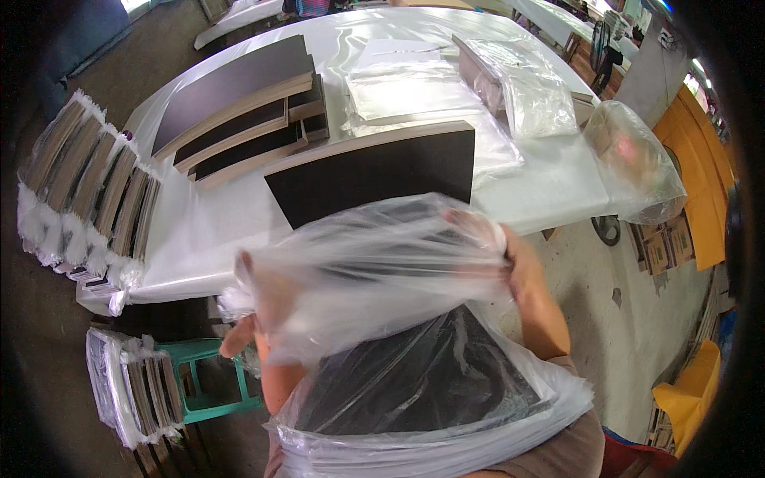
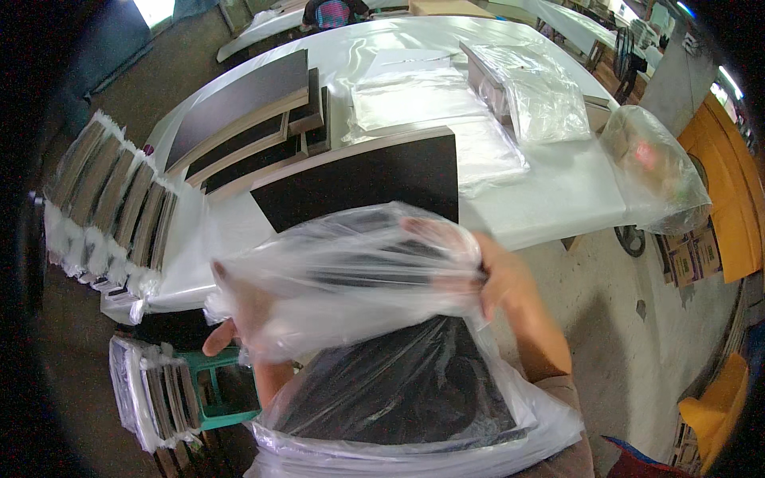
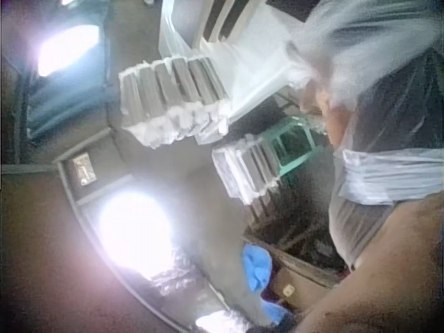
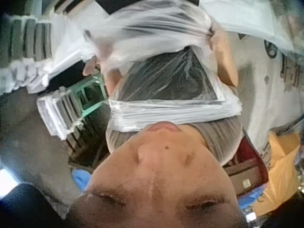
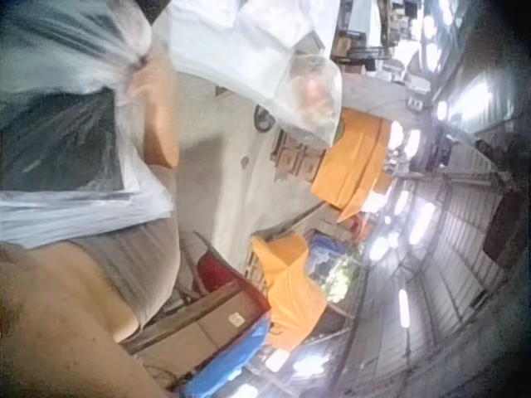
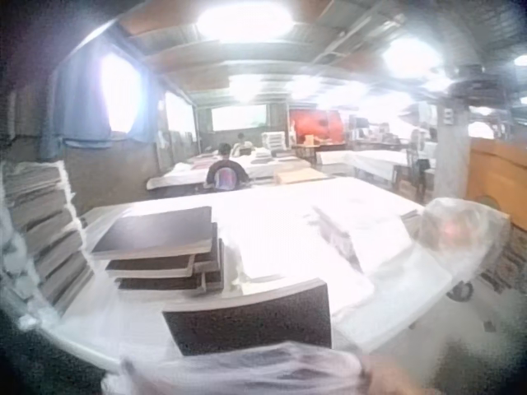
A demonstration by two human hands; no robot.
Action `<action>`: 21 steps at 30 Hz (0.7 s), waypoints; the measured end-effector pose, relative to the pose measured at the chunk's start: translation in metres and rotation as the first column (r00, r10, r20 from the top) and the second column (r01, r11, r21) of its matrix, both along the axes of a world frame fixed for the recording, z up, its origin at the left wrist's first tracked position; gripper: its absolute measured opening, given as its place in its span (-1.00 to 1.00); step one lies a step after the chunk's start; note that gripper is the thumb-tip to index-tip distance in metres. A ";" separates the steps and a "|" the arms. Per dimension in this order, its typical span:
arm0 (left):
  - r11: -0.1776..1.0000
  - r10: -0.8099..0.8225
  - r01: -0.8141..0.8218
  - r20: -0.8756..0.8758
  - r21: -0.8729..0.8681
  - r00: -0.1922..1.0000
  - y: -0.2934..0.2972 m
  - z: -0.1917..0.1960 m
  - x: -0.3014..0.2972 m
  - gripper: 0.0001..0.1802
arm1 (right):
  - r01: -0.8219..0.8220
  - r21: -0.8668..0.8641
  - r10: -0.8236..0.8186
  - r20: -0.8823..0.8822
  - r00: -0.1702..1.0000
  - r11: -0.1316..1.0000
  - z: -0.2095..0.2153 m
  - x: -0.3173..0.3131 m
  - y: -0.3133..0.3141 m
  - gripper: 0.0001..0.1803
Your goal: The person wraps individual dark boards in plastic film, pulling the film from a roll or stack and smoothing it over each board one by one.
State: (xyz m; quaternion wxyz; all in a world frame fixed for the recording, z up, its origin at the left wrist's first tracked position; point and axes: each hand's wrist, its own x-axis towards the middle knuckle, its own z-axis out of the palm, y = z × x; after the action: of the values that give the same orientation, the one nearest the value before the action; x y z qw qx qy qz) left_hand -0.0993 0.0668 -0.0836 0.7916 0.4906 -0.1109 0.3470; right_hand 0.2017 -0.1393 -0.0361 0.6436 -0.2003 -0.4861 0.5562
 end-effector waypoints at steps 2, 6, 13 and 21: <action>0.947 0.121 -0.019 -0.301 0.321 0.946 -0.002 0.031 -0.001 -0.33 | 0.133 -0.154 -0.106 0.173 0.979 0.979 0.004 0.012 -0.011 -0.02; 0.643 0.761 -0.300 -0.540 0.705 0.360 -0.017 0.072 0.014 -0.28 | 0.609 -0.254 -0.432 0.508 0.745 0.751 0.027 0.004 0.011 -0.35; 0.309 0.942 -0.573 -0.162 0.759 0.294 0.004 0.077 0.049 -0.21 | 0.806 0.579 -0.687 0.637 -0.350 0.126 0.034 -0.002 0.051 -0.28; -0.234 0.964 -0.385 0.264 0.893 0.026 0.003 0.076 0.051 -0.26 | 0.814 0.571 -0.683 0.636 -0.359 0.104 0.030 -0.025 0.045 -0.34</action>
State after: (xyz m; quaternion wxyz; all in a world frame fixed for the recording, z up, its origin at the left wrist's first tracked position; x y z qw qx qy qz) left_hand -0.0482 0.0698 -0.0073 0.0097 0.8142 0.3262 0.4803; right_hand 0.1762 -0.0939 -0.0063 0.4825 -0.7498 -0.4152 -0.1802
